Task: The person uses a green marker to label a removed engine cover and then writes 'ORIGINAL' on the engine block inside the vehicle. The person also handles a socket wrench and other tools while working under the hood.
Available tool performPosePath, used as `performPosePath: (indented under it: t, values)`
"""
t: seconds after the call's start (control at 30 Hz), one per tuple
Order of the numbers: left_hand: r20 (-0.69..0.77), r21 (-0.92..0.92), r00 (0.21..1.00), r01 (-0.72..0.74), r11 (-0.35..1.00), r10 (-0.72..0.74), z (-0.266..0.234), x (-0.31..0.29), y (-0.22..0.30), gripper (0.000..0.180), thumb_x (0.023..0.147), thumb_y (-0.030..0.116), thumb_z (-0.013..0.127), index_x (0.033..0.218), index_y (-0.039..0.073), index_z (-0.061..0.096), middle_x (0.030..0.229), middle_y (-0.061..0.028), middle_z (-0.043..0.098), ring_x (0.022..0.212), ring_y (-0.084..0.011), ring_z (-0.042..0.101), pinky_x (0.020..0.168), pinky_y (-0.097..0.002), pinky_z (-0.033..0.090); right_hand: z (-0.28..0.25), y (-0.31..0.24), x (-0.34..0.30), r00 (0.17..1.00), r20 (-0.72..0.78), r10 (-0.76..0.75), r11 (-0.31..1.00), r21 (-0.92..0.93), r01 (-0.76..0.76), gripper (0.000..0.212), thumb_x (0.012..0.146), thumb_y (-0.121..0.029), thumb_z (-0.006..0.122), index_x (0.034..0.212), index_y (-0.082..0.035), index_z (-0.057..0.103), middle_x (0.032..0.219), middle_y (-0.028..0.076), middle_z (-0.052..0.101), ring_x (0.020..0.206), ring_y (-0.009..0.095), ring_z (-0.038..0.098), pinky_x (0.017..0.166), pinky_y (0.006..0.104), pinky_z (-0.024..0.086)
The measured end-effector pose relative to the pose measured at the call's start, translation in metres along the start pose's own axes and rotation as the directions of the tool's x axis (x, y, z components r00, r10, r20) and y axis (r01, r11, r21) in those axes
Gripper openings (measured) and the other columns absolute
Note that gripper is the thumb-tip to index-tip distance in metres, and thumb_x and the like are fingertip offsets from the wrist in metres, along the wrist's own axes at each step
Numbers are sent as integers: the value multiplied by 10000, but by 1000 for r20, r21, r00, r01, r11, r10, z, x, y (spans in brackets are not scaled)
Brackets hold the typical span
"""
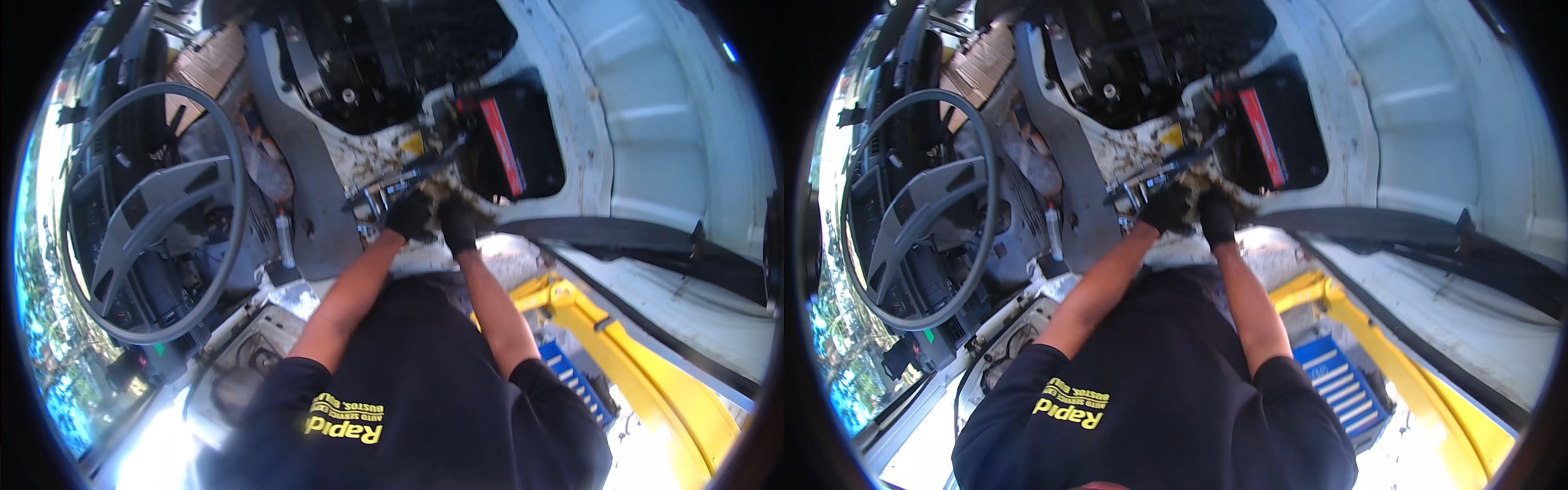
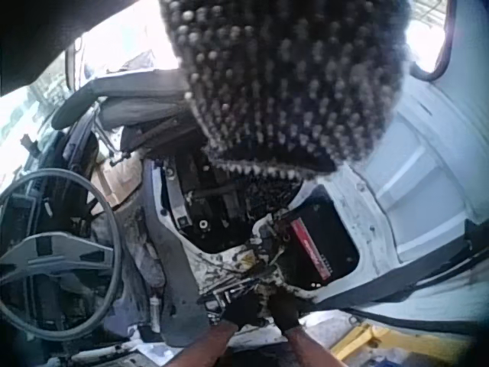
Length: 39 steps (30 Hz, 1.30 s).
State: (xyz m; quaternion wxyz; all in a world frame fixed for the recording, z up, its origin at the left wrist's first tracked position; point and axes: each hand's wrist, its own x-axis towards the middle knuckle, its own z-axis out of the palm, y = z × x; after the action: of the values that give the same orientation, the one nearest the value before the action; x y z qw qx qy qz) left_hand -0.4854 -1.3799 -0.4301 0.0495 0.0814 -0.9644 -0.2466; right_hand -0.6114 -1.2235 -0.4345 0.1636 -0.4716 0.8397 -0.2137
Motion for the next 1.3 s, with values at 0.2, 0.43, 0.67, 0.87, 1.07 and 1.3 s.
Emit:
performPosePath:
  t: [0.2,0.43,0.67,0.87,1.07,1.3]
  values:
    - [213,127,937,254,959,-276,-4,15,29,332,717,232,816,991,83,702,1017,-157,685,1016,-327,672,904,-447,539,-6,-17,-5,984,155,82,952,-305,-32,206,897,-134,591,1036,-50,717,983,214,699,979,393,679,913,503,518]
    - [215,-189,908,399,897,-359,-56,0,42,215,866,193,712,1047,82,681,990,-164,701,978,-339,684,855,-464,535,24,22,-4,979,204,8,951,-304,55,258,902,-150,571,1066,-3,706,1069,241,706,1025,392,685,913,481,529]
    - [270,-799,723,537,270,-636,-113,-57,49,244,1003,185,666,1162,1,690,903,-41,707,787,-123,645,701,-301,521,-21,-6,-2,986,112,124,991,30,-128,258,919,-216,582,989,-24,739,928,203,734,924,373,711,836,504,542]
    - [269,-959,745,263,-101,-610,-208,-82,103,209,1010,172,679,1119,-3,715,937,-15,708,805,-102,627,743,-272,516,-148,-134,-26,930,246,273,341,879,-333,166,978,-158,703,1004,6,697,877,-1,678,780,70,586,695,263,488]
    - [45,-996,859,78,44,-510,-320,-79,184,218,1014,117,659,1169,-32,700,989,-34,715,874,-96,652,805,-261,526,-258,-255,-62,984,87,155,252,960,-124,134,963,-81,711,1055,12,683,903,11,687,809,61,603,736,235,498]
    - [-23,-993,846,41,109,-533,-363,-106,219,203,1012,90,636,1164,-32,691,972,-45,704,827,-112,658,745,-275,531,-308,-309,-96,993,-109,47,428,900,79,206,937,-32,727,1128,40,699,1011,62,708,922,102,651,815,264,533]
